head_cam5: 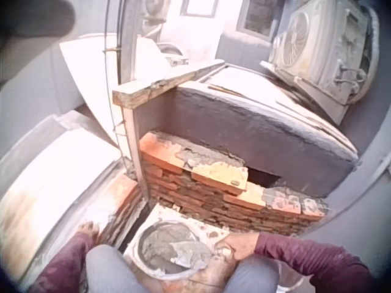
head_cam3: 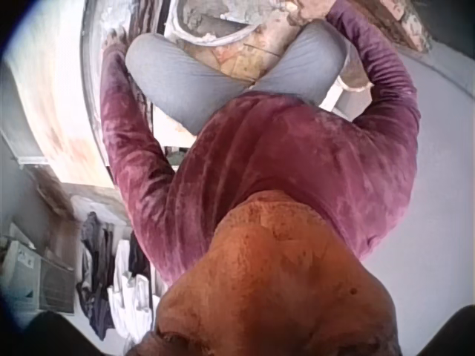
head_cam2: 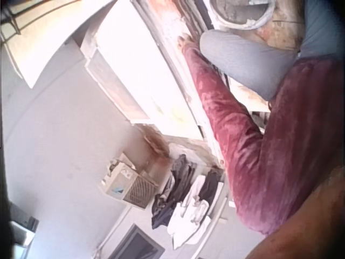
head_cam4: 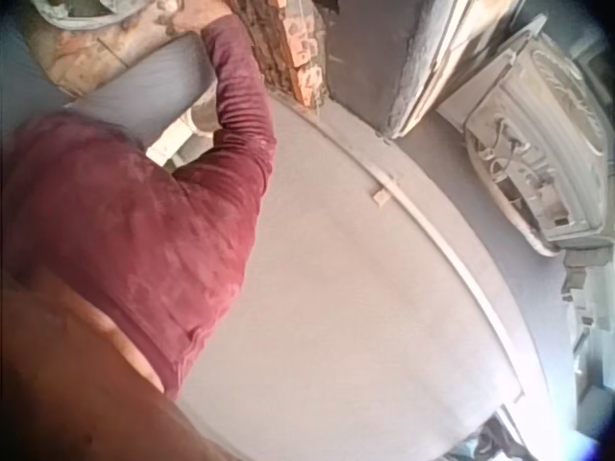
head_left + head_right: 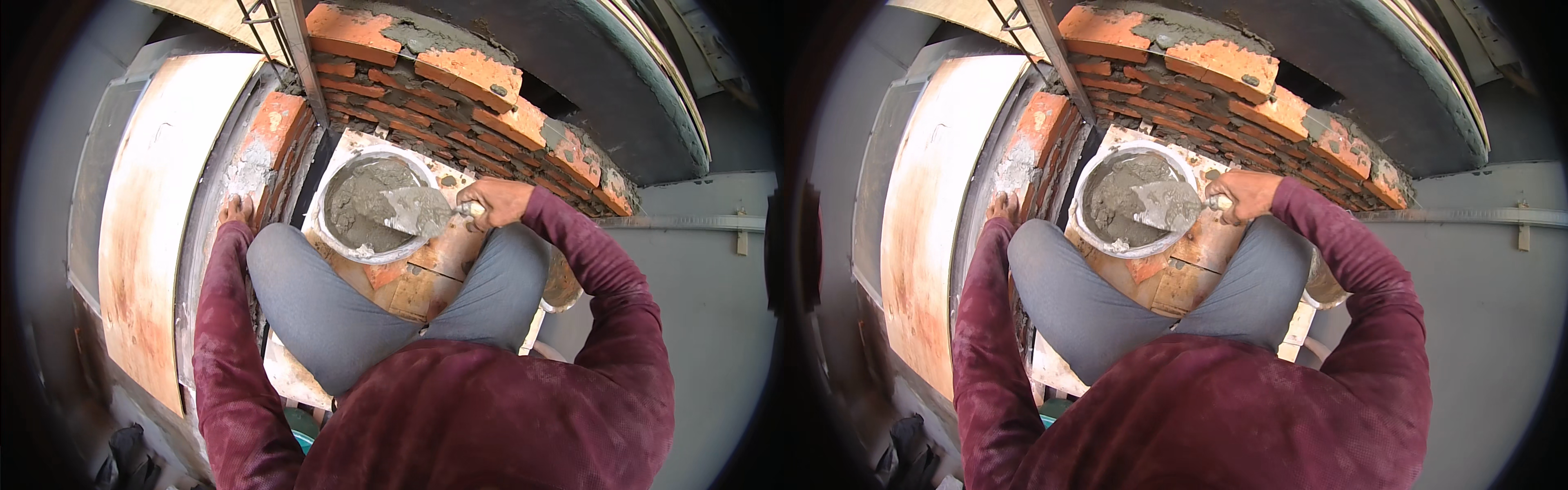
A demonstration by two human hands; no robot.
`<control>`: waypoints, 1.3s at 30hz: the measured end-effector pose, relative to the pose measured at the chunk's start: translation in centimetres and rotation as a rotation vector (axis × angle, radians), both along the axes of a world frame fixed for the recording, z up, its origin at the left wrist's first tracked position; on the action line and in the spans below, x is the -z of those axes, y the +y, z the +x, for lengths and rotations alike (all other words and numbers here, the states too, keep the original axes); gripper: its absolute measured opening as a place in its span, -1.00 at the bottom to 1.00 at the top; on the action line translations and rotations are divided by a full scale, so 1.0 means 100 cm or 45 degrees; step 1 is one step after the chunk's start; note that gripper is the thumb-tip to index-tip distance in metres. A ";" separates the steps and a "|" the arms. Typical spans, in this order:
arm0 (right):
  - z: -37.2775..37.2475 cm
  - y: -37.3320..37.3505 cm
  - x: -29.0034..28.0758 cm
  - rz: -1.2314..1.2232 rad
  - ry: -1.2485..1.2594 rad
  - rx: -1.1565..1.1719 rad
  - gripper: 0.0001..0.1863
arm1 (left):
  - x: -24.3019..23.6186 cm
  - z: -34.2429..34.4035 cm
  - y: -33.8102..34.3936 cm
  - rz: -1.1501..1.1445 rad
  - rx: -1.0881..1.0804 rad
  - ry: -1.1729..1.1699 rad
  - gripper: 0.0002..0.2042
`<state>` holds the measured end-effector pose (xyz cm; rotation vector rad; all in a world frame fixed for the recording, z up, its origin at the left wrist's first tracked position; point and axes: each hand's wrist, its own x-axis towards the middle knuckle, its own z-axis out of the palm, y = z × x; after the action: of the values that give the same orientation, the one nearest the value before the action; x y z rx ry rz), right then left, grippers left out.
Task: The person builds a brick wall by applying mortar with a trowel, placing bricks onto the mortar bed, and tapping them with a hammer.
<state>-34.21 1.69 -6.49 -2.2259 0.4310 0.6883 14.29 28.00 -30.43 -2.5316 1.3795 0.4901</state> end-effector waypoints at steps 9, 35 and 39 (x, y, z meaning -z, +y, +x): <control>0.015 -0.099 -0.054 0.902 0.061 0.859 -0.83 | -0.005 -0.005 -0.007 -0.026 -0.014 -0.046 -0.21; 0.013 -0.041 0.023 -0.874 -0.545 1.138 -0.63 | 0.010 0.000 -0.006 -0.190 -0.037 -0.100 -0.58; -0.025 -0.019 0.015 -0.807 -0.496 1.199 -0.67 | 0.010 -0.010 -0.008 -0.074 -0.041 -0.064 -0.47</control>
<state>-36.69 -0.19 -7.97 -2.2490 1.4969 -0.4313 13.32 27.16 -31.45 -2.5973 1.3562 0.3948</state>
